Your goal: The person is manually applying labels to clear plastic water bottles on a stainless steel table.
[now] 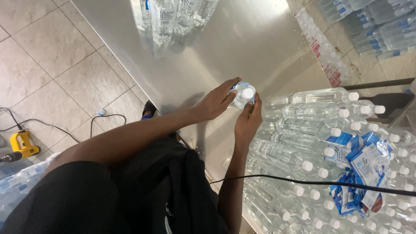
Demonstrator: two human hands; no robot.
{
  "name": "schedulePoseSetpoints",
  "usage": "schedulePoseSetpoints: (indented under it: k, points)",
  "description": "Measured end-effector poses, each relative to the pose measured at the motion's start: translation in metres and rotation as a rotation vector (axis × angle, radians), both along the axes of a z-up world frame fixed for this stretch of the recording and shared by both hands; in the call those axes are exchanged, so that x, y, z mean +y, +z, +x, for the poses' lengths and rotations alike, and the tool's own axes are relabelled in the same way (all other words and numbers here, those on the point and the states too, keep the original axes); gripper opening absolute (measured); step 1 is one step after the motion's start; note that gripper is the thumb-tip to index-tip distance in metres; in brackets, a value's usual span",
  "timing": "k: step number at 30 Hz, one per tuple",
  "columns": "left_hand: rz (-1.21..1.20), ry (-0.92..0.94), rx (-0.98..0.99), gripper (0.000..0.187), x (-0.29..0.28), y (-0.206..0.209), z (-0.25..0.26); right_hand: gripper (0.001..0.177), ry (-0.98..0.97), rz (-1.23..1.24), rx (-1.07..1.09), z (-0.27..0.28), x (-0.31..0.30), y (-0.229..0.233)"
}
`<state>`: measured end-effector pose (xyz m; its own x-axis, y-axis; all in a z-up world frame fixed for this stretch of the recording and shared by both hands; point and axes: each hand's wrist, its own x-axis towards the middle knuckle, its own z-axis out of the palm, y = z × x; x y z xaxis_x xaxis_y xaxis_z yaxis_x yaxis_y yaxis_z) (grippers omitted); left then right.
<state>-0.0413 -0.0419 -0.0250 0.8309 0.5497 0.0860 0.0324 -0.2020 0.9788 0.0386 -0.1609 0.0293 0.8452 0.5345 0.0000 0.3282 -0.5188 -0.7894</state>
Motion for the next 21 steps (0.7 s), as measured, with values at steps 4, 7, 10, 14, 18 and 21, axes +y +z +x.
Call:
schedulePoseSetpoints:
  k: [4, 7, 10, 14, 18, 21]
  points:
    - [0.000, 0.017, 0.014, 0.055, -0.001, -0.005, 0.001, 0.045, -0.006, 0.010, 0.042, -0.001, 0.000, -0.005]
    - [-0.016, 0.010, 0.008, 0.053, -0.005, 0.002, -0.005, 0.049, -0.026, 0.034, 0.068, -0.007, -0.004, -0.011]
    - [0.029, 0.033, -0.008, 0.052, -0.002, 0.001, -0.002, 0.049, -0.036, 0.106, 0.030, -0.009, -0.009, -0.028]
    - [0.065, 0.016, -0.022, 0.052, -0.002, -0.002, -0.001, 0.049, -0.018, 0.132, 0.006, -0.008, -0.010, -0.035]
    - [-0.020, 0.004, -0.033, 0.053, -0.002, 0.006, -0.008, 0.049, -0.019, 0.116, 0.013, -0.009, -0.008, -0.028]
    - [-0.068, 0.020, -0.039, 0.059, 0.000, -0.018, -0.002, 0.050, -0.021, 0.118, 0.021, -0.006, -0.007, -0.032]
